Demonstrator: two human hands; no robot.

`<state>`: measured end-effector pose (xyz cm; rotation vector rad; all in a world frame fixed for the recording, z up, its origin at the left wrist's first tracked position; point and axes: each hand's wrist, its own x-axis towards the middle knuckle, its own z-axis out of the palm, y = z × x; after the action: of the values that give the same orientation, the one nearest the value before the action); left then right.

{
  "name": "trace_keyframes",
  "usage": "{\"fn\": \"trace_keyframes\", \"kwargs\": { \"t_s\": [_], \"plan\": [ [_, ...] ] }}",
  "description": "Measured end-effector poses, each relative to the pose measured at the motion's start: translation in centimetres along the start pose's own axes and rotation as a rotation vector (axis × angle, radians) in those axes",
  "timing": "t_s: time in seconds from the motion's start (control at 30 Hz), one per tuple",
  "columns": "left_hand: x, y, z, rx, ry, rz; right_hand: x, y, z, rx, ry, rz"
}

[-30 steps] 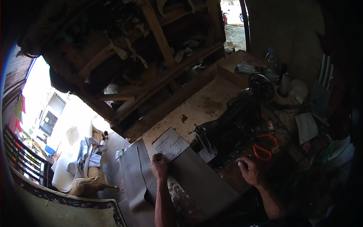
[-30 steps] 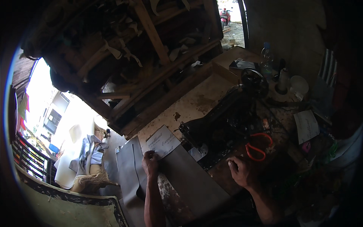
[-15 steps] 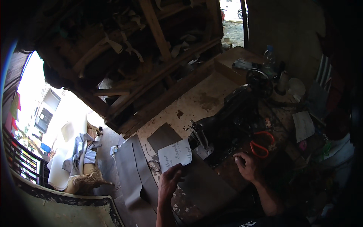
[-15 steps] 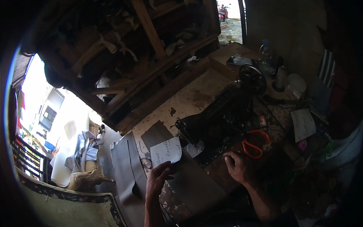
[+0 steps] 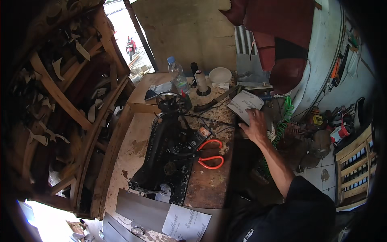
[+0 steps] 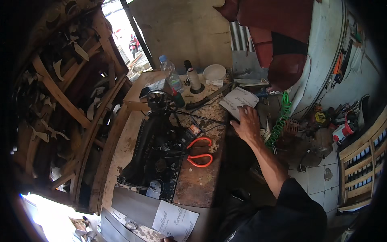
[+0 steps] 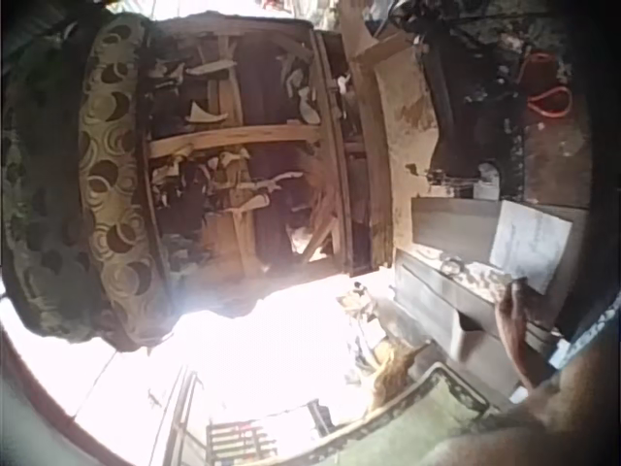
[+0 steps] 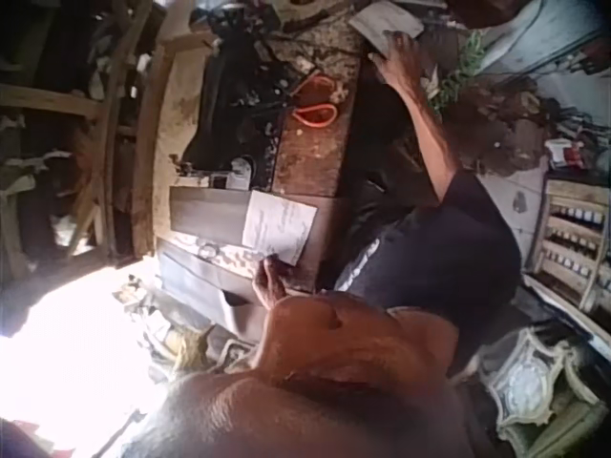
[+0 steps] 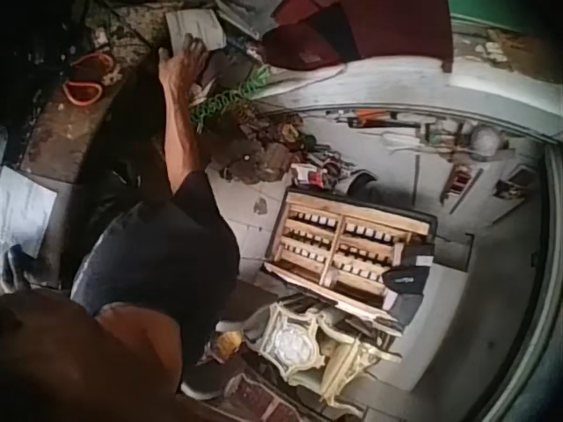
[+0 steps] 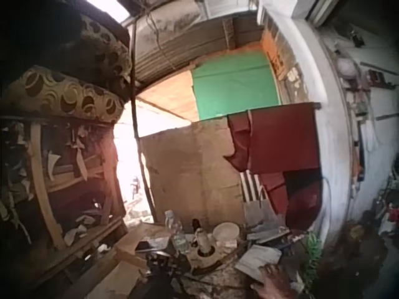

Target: The person aligns two pieces of vinyl fabric and stitches them together using a sewing machine, then uses scissors to trim the excess thread.

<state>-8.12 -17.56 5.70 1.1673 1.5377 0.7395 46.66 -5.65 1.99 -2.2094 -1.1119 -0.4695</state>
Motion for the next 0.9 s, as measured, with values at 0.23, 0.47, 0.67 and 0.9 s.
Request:
{"fn": "trace_keyframes", "kwargs": {
  "t_s": [0.23,0.47,0.67,0.9],
  "plan": [
    [0.8,0.1,0.7,-0.145,0.074,0.020,1.2,3.0,3.1,-0.188,-0.061,-0.089],
    [0.7,-0.2,1.0,-0.089,0.110,0.121,5.0,3.6,-0.2,0.025,0.072,0.064],
    [0.0,0.3,1.7,-0.101,0.141,0.058,7.4,4.4,-4.2,0.248,0.167,0.135],
    [1.5,-2.2,1.8,-0.058,0.241,0.251,6.5,2.6,-2.0,0.145,0.275,-0.151]
  ]
}}
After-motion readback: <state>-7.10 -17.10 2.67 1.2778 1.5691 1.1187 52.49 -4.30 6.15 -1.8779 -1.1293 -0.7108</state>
